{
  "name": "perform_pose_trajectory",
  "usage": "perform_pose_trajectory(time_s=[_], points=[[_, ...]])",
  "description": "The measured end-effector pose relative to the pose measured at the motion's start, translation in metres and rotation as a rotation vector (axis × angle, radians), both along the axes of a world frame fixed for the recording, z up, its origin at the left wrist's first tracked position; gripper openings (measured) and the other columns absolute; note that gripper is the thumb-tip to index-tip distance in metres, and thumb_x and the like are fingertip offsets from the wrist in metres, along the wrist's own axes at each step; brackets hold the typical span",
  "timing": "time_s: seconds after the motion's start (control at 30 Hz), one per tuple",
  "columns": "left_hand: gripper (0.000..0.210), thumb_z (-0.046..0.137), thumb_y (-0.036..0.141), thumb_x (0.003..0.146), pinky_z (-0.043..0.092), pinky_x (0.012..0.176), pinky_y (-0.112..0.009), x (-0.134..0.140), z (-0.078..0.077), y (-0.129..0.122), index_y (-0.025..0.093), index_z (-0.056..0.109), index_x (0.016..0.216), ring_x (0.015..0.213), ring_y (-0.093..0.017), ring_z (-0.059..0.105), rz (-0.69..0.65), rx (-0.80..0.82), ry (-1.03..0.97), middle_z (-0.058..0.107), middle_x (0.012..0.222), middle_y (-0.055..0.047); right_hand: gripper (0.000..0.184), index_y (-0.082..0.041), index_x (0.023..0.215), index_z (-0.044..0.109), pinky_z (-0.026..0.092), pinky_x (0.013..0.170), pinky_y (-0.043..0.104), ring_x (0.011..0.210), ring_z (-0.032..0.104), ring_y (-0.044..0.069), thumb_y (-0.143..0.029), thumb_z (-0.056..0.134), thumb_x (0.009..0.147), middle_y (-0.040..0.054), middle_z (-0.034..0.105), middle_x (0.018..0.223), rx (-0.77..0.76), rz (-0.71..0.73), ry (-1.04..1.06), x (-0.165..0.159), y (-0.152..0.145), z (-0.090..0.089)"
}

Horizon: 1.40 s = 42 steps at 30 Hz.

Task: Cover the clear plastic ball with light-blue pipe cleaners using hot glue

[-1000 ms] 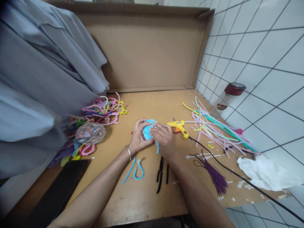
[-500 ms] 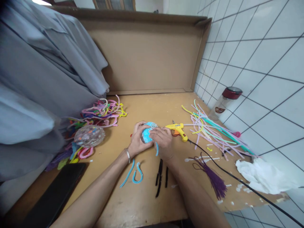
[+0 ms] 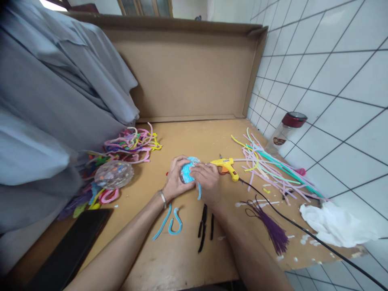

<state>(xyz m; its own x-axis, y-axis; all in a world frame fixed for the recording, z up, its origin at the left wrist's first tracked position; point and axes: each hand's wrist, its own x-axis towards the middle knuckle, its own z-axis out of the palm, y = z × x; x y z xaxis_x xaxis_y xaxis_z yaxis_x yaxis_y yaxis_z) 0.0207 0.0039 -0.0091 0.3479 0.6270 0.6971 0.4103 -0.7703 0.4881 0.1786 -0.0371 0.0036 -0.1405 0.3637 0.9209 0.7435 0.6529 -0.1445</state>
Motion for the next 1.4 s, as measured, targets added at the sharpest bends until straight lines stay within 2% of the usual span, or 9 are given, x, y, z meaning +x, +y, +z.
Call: perform_pose_trajectory(time_s=[0.2,0.4,0.63,0.83,1.03,1.23,1.4], points=[[0.060,0.080,0.044,0.070,0.045,0.105,-0.047,-0.0001,0.0006,0.0003,0.024,0.056,0.122,0.120,-0.029,0.052,0.000,-0.042,0.028,0.050,0.127,-0.010,0.024,-0.025,0.086,0.068,0.043,0.088,0.035,0.098,0.073,0.017,-0.011,0.050,0.094,0.0010,0.080,0.092,0.031,0.031,-0.001,0.0008,0.0008,0.0005],[0.056,0.080,0.042,0.070,0.045,0.104,-0.047,0.0000,0.0038,0.0002,0.024,0.060,0.119,0.120,-0.030,0.053,-0.002,-0.072,0.045,0.051,0.127,-0.010,0.026,-0.027,0.085,0.070,0.045,0.091,0.037,0.101,0.072,0.018,-0.015,0.049,0.095,0.0007,0.080,0.093,-0.036,0.025,0.029,0.0008,0.0010,-0.0035],[0.055,0.080,0.041,0.069,0.046,0.105,-0.046,-0.0015,0.0037,-0.0011,0.023,0.061,0.118,0.121,-0.029,0.053,-0.009,-0.072,0.033,0.051,0.126,-0.010,0.023,-0.026,0.086,0.068,0.043,0.089,0.035,0.101,0.072,0.017,-0.012,0.051,0.094,0.0006,0.080,0.094,-0.029,0.011,-0.020,0.0018,-0.0007,-0.0005],[0.054,0.078,0.040,0.071,0.046,0.106,-0.045,-0.0010,0.0054,-0.0027,0.024,0.059,0.120,0.123,-0.029,0.053,0.010,-0.083,0.073,0.050,0.130,-0.010,0.023,-0.026,0.087,0.069,0.041,0.092,0.036,0.104,0.072,0.019,-0.010,0.053,0.091,0.0010,0.080,0.095,-0.041,0.004,-0.023,0.0029,0.0016,-0.0054],[0.066,0.083,0.040,0.065,0.046,0.106,-0.047,-0.0010,0.0050,-0.0019,0.024,0.056,0.123,0.125,-0.031,0.052,-0.005,-0.041,0.103,0.049,0.133,-0.012,0.023,-0.026,0.084,0.068,0.044,0.086,0.036,0.099,0.074,0.018,-0.010,0.053,0.092,0.0002,0.080,0.092,0.008,-0.029,0.009,-0.0002,0.0008,-0.0007],[0.068,0.081,0.037,0.067,0.046,0.104,-0.046,0.0002,0.0017,-0.0001,0.023,0.050,0.125,0.121,-0.030,0.054,-0.005,0.047,0.051,0.052,0.130,-0.012,0.023,-0.025,0.081,0.067,0.046,0.084,0.037,0.099,0.074,0.019,-0.012,0.053,0.094,0.0008,0.080,0.091,-0.004,-0.035,0.033,-0.0030,0.0006,-0.0013],[0.071,0.081,0.039,0.066,0.047,0.103,-0.046,0.0007,-0.0003,0.0011,0.023,0.047,0.125,0.121,-0.029,0.054,0.007,0.039,0.045,0.053,0.130,-0.012,0.022,-0.025,0.083,0.067,0.044,0.085,0.037,0.099,0.073,0.018,-0.009,0.054,0.092,0.0006,0.080,0.091,-0.007,-0.006,0.022,-0.0013,0.0001,0.0001]])
